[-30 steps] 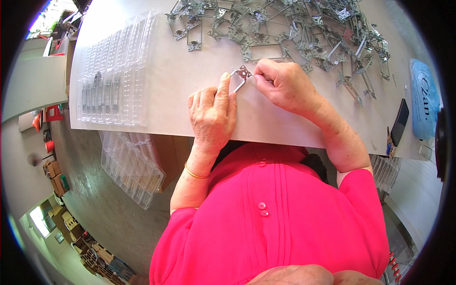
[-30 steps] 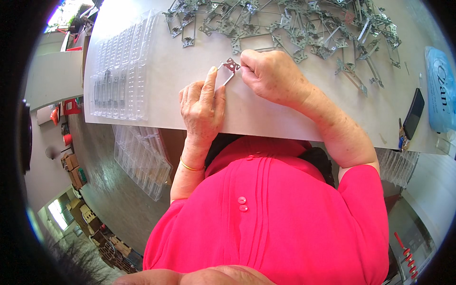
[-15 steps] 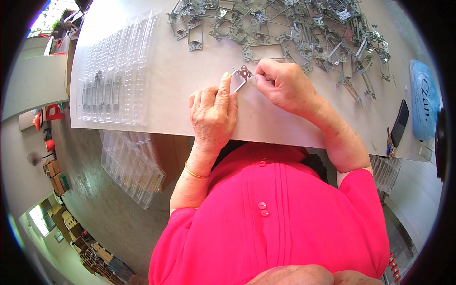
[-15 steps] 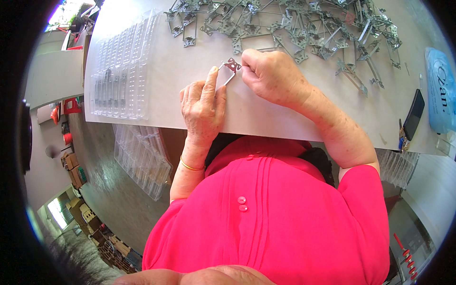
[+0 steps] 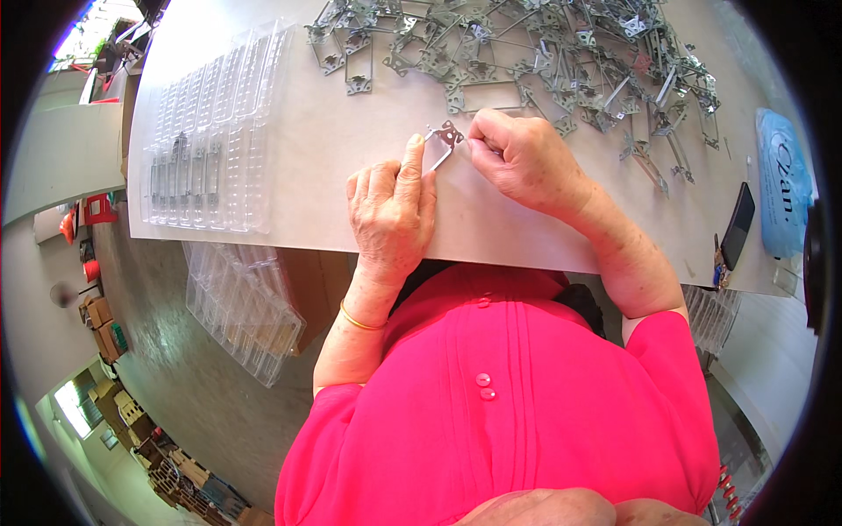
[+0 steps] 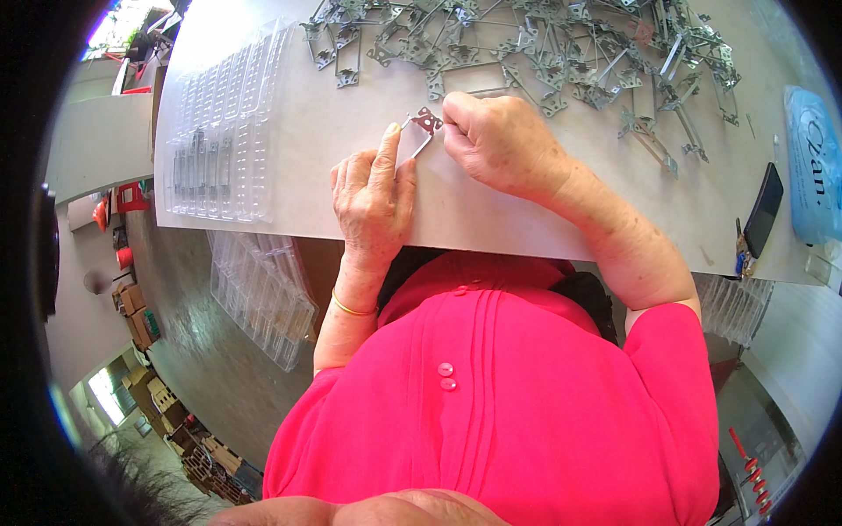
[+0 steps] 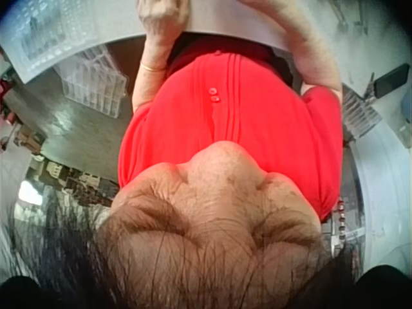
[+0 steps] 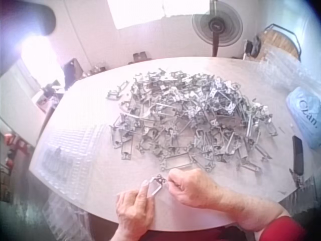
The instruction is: Assembling small metal clips onto plastic hardware frames and placing them into a tray.
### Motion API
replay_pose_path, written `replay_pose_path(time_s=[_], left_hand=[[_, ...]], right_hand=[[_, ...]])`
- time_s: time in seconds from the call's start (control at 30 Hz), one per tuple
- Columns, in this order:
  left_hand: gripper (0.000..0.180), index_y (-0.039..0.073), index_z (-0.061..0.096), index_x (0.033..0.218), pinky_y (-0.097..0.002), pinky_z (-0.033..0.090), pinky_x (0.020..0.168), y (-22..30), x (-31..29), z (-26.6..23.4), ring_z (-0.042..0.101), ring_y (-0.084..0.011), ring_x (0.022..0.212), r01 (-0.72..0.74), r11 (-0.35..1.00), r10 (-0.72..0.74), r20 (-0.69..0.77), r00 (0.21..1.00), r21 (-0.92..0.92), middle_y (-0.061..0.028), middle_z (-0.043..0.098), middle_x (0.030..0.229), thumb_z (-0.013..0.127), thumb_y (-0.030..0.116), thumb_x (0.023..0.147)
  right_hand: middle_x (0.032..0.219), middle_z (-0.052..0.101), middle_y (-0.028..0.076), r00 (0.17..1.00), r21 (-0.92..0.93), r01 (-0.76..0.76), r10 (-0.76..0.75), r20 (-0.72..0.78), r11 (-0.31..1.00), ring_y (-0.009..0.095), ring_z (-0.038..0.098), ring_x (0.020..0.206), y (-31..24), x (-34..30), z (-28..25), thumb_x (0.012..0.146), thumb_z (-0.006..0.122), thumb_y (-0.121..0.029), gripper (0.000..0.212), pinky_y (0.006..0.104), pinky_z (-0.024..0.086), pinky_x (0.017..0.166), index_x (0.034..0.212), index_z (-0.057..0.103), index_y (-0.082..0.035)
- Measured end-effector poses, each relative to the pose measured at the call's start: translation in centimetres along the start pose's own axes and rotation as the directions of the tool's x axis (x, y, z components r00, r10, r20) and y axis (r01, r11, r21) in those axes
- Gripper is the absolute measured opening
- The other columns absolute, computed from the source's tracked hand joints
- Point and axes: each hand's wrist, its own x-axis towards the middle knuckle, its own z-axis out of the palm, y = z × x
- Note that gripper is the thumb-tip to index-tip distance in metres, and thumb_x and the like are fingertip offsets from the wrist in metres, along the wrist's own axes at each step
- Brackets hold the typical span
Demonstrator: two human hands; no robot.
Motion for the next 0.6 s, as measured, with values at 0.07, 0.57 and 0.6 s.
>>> replay_pose_path(time_s=[0.07,0.57,0.6], left_hand=[[0.051,0.004,0.070,0.142,-0.0403,0.048,0.087,0.04,0.01,-0.01,0.062,-0.0249,0.087,0.000,1.000,0.000,-0.002,1.000,-0.005,-0.0061,0.066,0.094,0.080,0.010,0.092],[0.052,0.004,0.070,0.143,-0.0405,0.048,0.087,0.01,-0.05,0.03,0.063,-0.0246,0.087,0.000,1.000,0.000,-0.009,1.000,0.000,-0.0058,0.066,0.094,0.081,0.010,0.092],[0.052,0.004,0.070,0.143,-0.0404,0.048,0.087,0.05,-0.06,0.00,0.063,-0.0246,0.087,0.003,1.000,-0.003,-0.005,1.000,0.000,-0.0059,0.066,0.094,0.081,0.010,0.092]], right_hand=[[0.074,0.067,0.021,1.000,0.006,0.012,-0.012,0.002,1.000,0.044,0.070,0.072,0.03,0.03,-0.09,0.095,0.069,-0.011,0.011,0.0518,0.054,0.063,0.091,0.063,-0.003],[0.073,0.066,0.020,1.000,0.003,0.027,-0.027,-0.007,1.000,0.043,0.069,0.071,0.19,0.04,-0.13,0.094,0.070,-0.011,0.012,0.0511,0.054,0.063,0.089,0.062,-0.003],[0.073,0.066,0.020,1.000,0.000,0.029,-0.029,-0.010,1.000,0.043,0.069,0.071,0.16,0.06,-0.19,0.094,0.069,-0.011,0.011,0.0510,0.054,0.063,0.089,0.062,-0.003]])
